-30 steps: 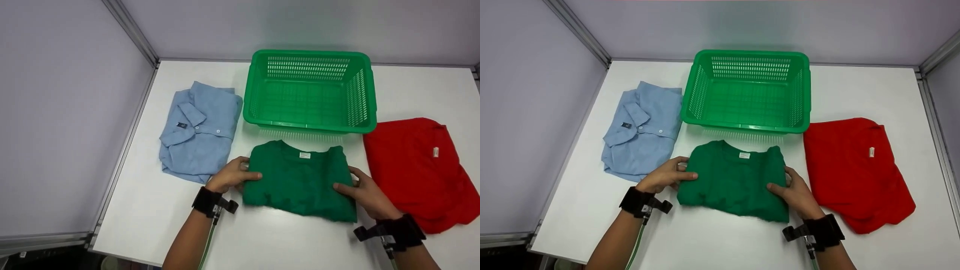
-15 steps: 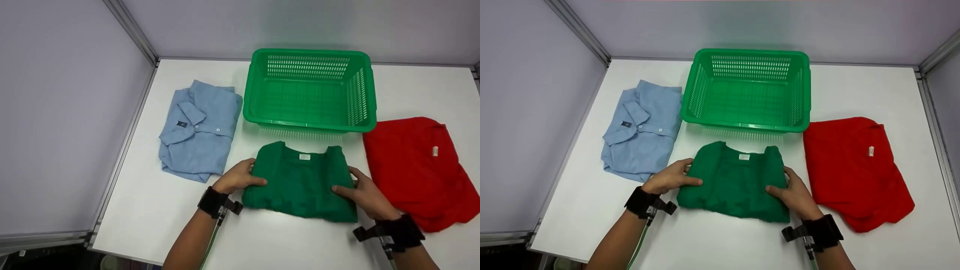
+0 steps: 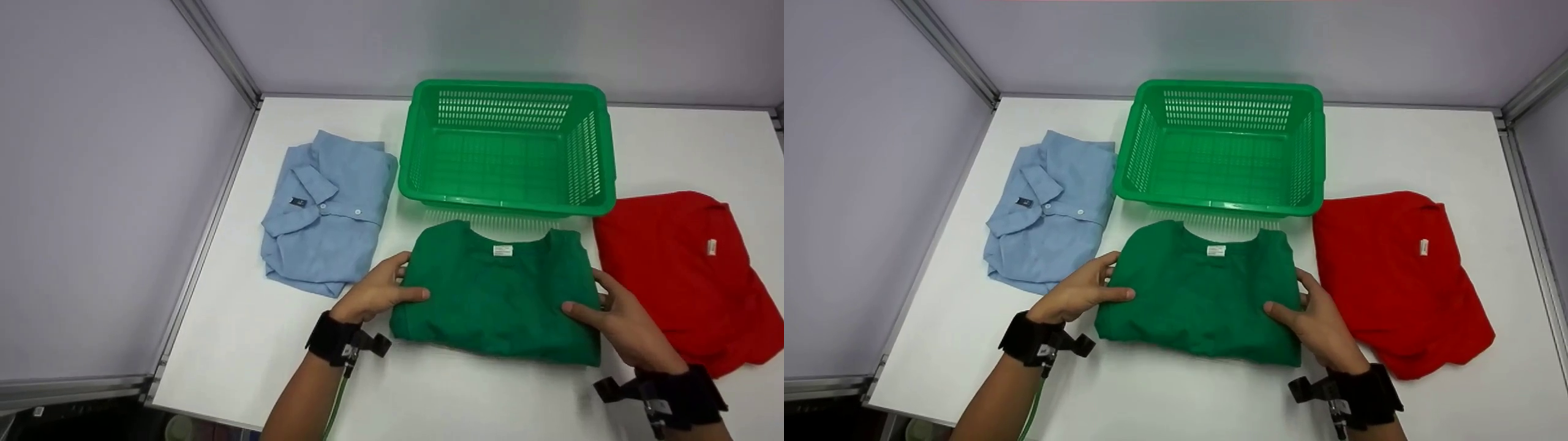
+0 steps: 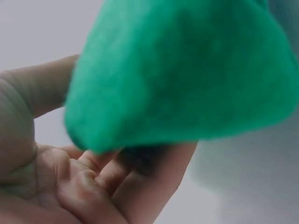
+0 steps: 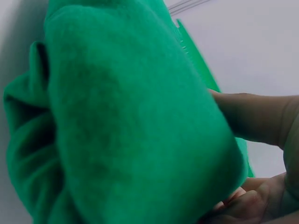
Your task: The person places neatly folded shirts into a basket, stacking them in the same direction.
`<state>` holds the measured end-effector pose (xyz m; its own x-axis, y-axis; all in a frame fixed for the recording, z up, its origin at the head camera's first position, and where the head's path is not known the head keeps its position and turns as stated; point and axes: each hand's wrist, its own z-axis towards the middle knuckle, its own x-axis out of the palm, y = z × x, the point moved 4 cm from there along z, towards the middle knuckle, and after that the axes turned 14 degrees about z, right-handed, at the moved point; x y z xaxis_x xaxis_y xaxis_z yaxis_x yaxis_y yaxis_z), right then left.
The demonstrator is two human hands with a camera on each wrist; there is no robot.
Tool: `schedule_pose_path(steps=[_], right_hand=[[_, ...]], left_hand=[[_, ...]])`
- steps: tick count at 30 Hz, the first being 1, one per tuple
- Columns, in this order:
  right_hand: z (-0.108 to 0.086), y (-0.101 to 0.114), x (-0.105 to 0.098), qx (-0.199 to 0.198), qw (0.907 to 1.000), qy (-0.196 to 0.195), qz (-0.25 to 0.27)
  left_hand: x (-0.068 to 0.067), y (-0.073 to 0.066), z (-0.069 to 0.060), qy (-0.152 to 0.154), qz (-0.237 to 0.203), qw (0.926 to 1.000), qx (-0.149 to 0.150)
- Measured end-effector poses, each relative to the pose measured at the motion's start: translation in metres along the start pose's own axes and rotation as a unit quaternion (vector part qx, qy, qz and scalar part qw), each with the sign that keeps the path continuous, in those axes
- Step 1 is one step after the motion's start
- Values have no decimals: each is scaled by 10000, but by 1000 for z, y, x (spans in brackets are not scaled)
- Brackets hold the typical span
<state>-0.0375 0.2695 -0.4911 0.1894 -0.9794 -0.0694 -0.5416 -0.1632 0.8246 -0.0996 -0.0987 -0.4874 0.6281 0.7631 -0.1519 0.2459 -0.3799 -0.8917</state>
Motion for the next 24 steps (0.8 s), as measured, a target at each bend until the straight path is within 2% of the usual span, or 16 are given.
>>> schedule_pose_path(steps=[5,10,12,14,18,21,24], right_hand=[[-12,17,-7,-303,9995,-74,14],[-21,36,-15,-474,9985,-78,243],[-24,43,-19,-543,9984,-136,111],[-25,49,-25,-616,9977,-237,-131],[-22,63,-34,-732,9949,-429,-536],[-17,74,-39,-840,9946,-432,-440],[-7,86,-46,-924,9951,-339,47]], left_hand=[[-9,-25,-8,-32,149,9997,214],[-18,-50,-11,-49,312,9984,463],[-21,-59,-11,-50,335,9978,570],[-24,-67,-9,-57,381,9970,673],[-31,-80,-2,-132,331,9971,675],[-38,-90,5,-283,379,9970,621],[-47,-102,15,-430,427,9963,606]])
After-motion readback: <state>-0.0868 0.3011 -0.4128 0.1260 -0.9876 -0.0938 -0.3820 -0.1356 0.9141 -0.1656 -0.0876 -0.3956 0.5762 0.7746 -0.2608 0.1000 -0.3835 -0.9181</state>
